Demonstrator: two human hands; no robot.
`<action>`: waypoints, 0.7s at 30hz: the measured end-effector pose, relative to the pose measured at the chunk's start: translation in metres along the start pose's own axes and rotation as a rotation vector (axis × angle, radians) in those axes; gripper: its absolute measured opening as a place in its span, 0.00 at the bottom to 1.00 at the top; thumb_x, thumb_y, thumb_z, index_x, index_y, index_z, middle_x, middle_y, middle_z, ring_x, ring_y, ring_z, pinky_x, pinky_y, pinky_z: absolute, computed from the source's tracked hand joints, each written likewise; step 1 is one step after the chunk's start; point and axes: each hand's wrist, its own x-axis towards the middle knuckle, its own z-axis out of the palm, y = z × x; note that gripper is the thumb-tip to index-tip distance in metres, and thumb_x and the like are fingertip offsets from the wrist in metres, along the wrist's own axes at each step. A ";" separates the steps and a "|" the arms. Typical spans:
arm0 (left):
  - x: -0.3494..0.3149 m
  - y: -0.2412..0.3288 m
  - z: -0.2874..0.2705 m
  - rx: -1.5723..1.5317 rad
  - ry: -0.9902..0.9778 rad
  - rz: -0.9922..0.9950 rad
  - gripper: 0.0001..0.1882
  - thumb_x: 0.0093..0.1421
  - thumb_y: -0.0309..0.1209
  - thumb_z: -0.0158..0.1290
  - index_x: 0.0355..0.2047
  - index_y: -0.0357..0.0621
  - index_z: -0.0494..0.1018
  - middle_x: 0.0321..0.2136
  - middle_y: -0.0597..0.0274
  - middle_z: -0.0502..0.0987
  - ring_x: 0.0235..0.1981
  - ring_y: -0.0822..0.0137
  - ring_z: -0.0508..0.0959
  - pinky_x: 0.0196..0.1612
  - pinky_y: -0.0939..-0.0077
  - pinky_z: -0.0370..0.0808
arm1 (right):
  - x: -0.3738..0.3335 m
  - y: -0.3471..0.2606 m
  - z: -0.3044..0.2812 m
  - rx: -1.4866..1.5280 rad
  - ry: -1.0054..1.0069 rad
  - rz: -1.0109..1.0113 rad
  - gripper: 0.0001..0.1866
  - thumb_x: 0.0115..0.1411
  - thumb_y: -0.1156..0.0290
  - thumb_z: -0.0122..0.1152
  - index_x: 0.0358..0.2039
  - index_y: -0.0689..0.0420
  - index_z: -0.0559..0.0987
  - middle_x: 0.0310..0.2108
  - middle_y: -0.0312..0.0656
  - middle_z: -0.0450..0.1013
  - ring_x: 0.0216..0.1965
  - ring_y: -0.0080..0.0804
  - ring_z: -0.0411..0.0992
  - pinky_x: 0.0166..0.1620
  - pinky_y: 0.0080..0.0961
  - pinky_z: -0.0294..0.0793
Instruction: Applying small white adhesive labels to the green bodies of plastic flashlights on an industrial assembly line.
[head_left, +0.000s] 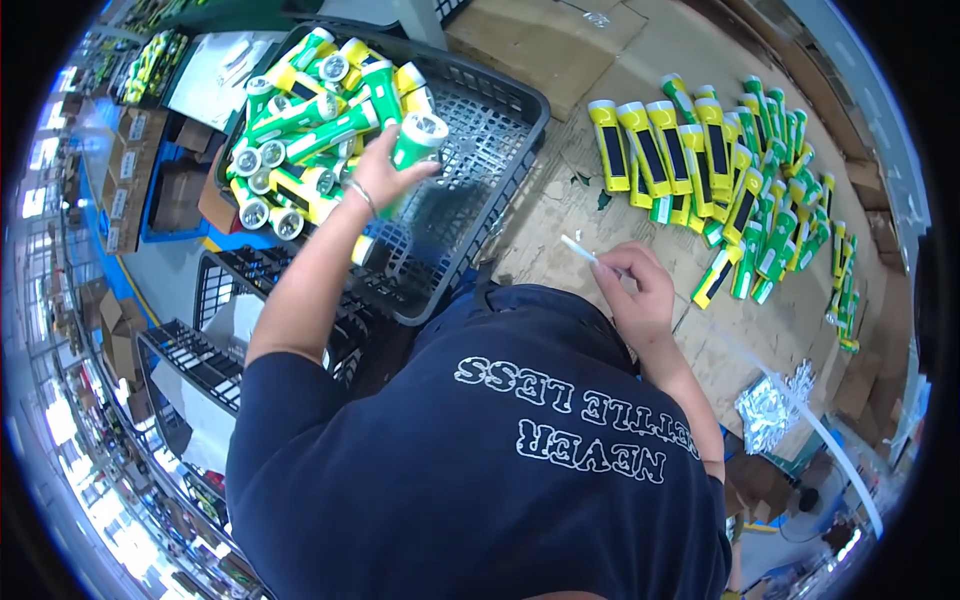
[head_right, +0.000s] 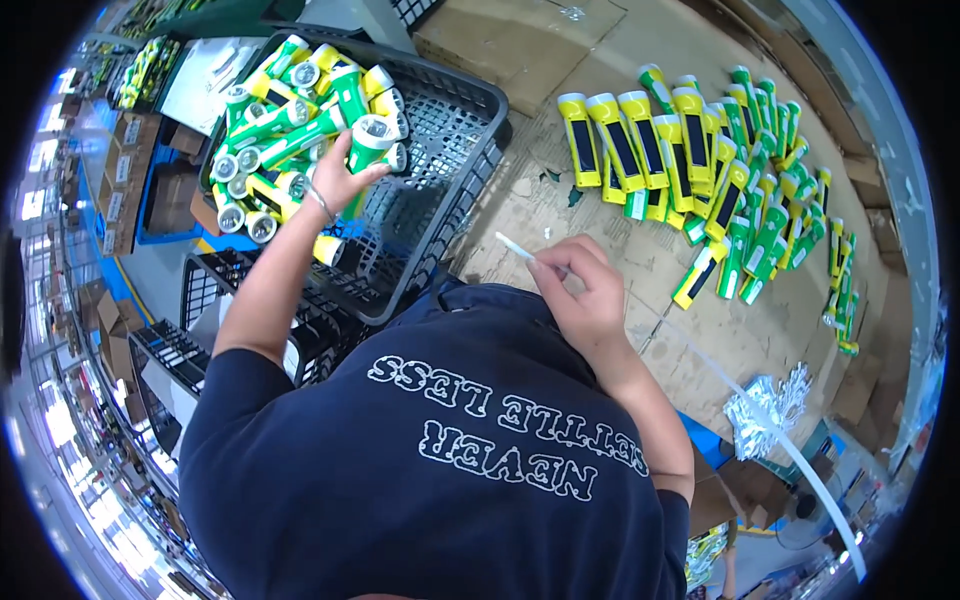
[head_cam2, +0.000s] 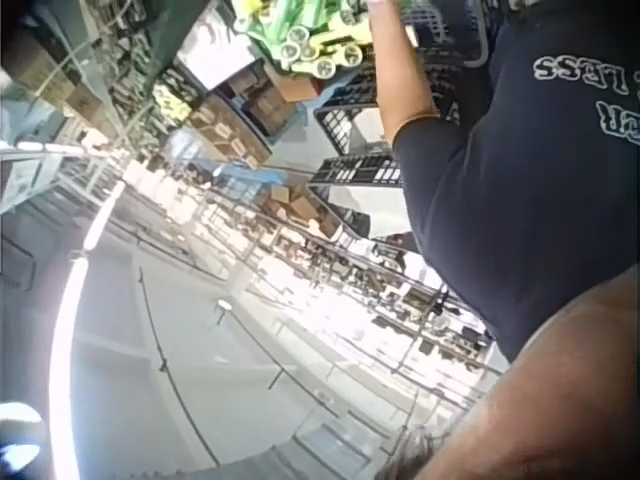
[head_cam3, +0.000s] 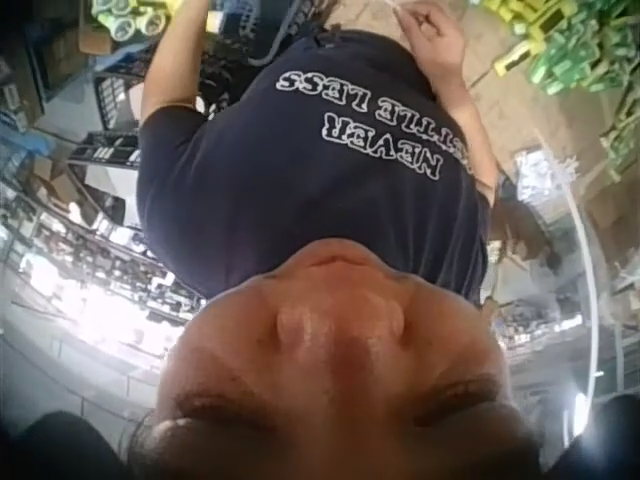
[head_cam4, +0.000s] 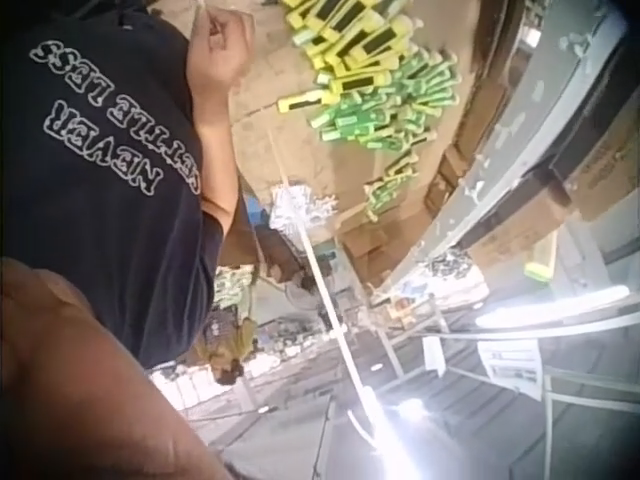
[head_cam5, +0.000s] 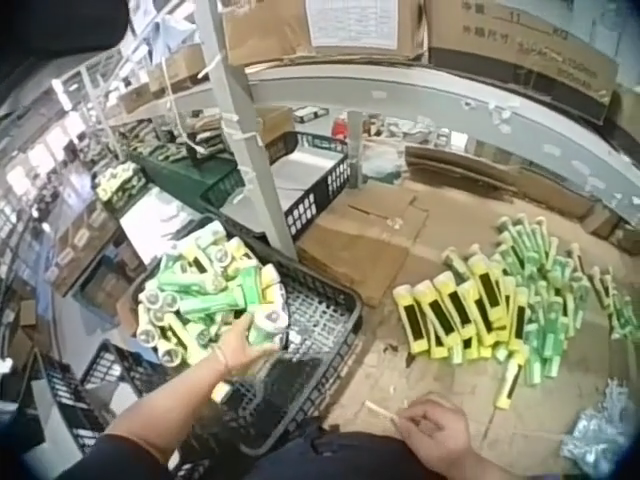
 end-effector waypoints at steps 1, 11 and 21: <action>-0.001 0.033 -0.001 -0.519 -0.108 -0.129 0.42 0.45 0.46 0.62 0.55 0.38 0.57 0.45 0.49 0.71 0.45 0.62 0.73 0.48 0.71 0.68 | 0.005 -0.002 0.001 0.022 0.018 -0.024 0.03 0.50 0.78 0.60 0.26 0.62 0.76 0.23 0.38 0.68 0.26 0.24 0.66 0.31 0.17 0.65; -0.020 0.190 0.032 -0.983 -0.488 0.046 0.34 0.49 0.28 0.59 0.55 0.40 0.56 0.41 0.59 0.72 0.43 0.69 0.72 0.46 0.74 0.69 | 0.012 0.001 0.000 0.407 0.115 0.245 0.07 0.54 0.73 0.60 0.31 0.62 0.76 0.27 0.33 0.72 0.28 0.14 0.65 0.31 0.13 0.64; -0.025 0.205 0.037 -1.174 -0.594 0.119 0.34 0.57 0.30 0.50 0.60 0.37 0.48 0.49 0.58 0.65 0.50 0.71 0.65 0.51 0.77 0.63 | 0.003 -0.007 -0.020 0.374 0.115 0.260 0.06 0.56 0.74 0.57 0.31 0.64 0.74 0.27 0.36 0.73 0.31 0.17 0.69 0.36 0.15 0.68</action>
